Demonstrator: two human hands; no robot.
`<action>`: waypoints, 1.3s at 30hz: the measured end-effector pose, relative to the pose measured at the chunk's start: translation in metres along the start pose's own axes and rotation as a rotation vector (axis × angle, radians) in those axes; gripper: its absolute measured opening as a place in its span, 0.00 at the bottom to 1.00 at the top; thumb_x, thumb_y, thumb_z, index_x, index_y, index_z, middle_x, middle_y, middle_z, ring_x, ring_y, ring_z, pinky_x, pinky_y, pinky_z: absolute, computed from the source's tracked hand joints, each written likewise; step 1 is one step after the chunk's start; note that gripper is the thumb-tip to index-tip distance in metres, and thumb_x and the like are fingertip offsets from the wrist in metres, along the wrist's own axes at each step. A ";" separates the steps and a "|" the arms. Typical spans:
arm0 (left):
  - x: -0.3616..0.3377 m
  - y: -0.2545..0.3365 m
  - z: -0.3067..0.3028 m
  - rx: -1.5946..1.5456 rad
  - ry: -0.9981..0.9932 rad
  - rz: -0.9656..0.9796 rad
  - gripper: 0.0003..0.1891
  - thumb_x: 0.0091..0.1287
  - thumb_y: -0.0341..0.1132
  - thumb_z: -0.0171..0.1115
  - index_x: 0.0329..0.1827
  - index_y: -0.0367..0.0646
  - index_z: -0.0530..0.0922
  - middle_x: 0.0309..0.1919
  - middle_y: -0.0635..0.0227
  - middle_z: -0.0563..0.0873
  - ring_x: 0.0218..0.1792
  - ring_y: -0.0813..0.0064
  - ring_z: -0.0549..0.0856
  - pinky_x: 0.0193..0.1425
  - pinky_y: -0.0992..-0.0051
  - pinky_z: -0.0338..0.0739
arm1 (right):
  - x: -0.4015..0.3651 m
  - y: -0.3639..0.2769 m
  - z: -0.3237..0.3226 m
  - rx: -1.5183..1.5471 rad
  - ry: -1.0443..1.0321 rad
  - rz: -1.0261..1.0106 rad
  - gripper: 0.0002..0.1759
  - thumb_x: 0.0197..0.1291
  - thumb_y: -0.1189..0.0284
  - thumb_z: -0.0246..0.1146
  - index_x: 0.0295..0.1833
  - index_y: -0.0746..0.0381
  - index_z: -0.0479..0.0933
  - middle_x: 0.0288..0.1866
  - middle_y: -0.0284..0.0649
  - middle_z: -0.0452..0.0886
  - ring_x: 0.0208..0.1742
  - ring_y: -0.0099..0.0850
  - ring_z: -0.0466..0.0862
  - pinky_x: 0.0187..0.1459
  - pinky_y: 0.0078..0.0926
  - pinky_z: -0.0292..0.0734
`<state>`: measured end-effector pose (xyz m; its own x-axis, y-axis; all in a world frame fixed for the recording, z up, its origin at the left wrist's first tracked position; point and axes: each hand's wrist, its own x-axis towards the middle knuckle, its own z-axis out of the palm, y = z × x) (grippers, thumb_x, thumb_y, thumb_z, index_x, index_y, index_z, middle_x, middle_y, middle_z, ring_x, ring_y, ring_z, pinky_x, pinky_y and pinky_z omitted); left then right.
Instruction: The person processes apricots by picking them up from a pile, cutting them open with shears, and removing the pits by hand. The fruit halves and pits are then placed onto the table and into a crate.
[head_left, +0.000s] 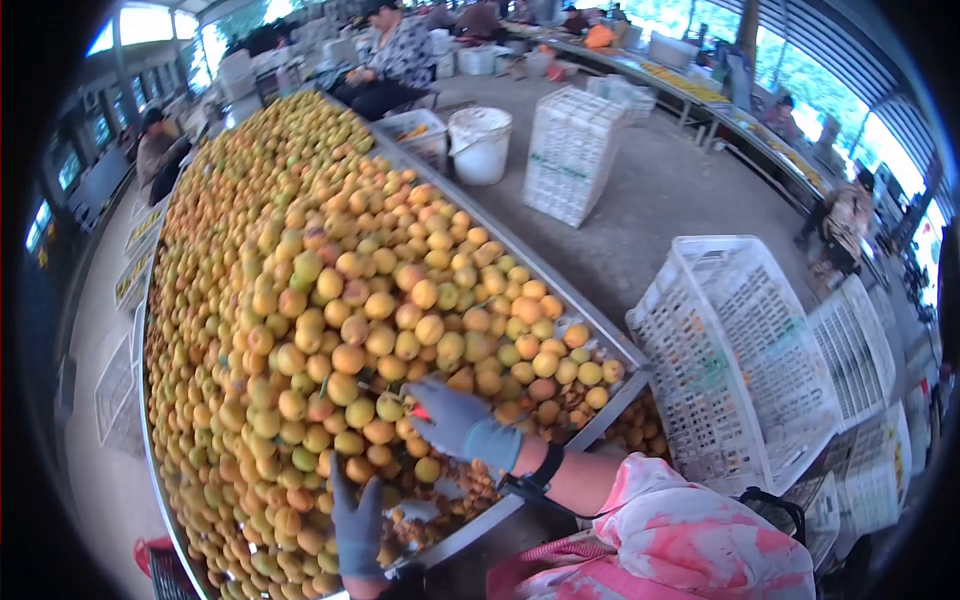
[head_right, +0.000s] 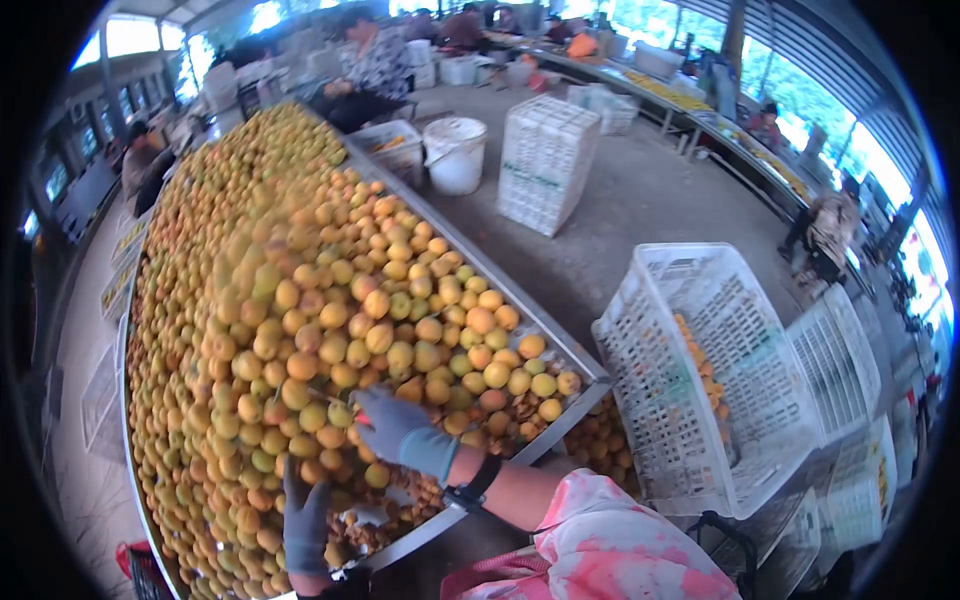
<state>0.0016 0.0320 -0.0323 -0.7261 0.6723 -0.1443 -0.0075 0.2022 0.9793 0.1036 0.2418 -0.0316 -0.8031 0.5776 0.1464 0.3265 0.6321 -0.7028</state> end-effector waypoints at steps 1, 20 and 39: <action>0.006 -0.006 -0.003 -0.047 -0.029 -0.018 0.36 0.65 0.28 0.58 0.76 0.41 0.54 0.69 0.53 0.65 0.66 0.66 0.70 0.67 0.72 0.68 | -0.001 -0.020 -0.019 0.023 -0.133 0.094 0.27 0.62 0.62 0.58 0.65 0.62 0.68 0.67 0.52 0.67 0.58 0.49 0.77 0.57 0.42 0.74; -0.009 0.037 0.024 0.222 -0.294 0.099 0.29 0.65 0.31 0.61 0.70 0.36 0.65 0.64 0.60 0.73 0.62 0.71 0.74 0.65 0.72 0.68 | -0.016 -0.016 -0.020 0.086 -0.159 0.044 0.18 0.60 0.58 0.56 0.46 0.62 0.74 0.32 0.51 0.82 0.37 0.52 0.83 0.39 0.47 0.76; 0.000 0.036 0.020 0.511 -0.097 0.047 0.26 0.66 0.35 0.60 0.68 0.46 0.68 0.63 0.53 0.73 0.61 0.61 0.77 0.62 0.69 0.72 | -0.008 -0.008 -0.044 0.324 -0.275 0.228 0.31 0.62 0.55 0.62 0.58 0.72 0.72 0.37 0.52 0.82 0.40 0.43 0.84 0.43 0.36 0.77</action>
<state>0.0151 0.0542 -0.0001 -0.6501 0.7472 -0.1378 0.3778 0.4753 0.7946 0.1300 0.2549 0.0035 -0.8456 0.4970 -0.1951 0.3722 0.2868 -0.8827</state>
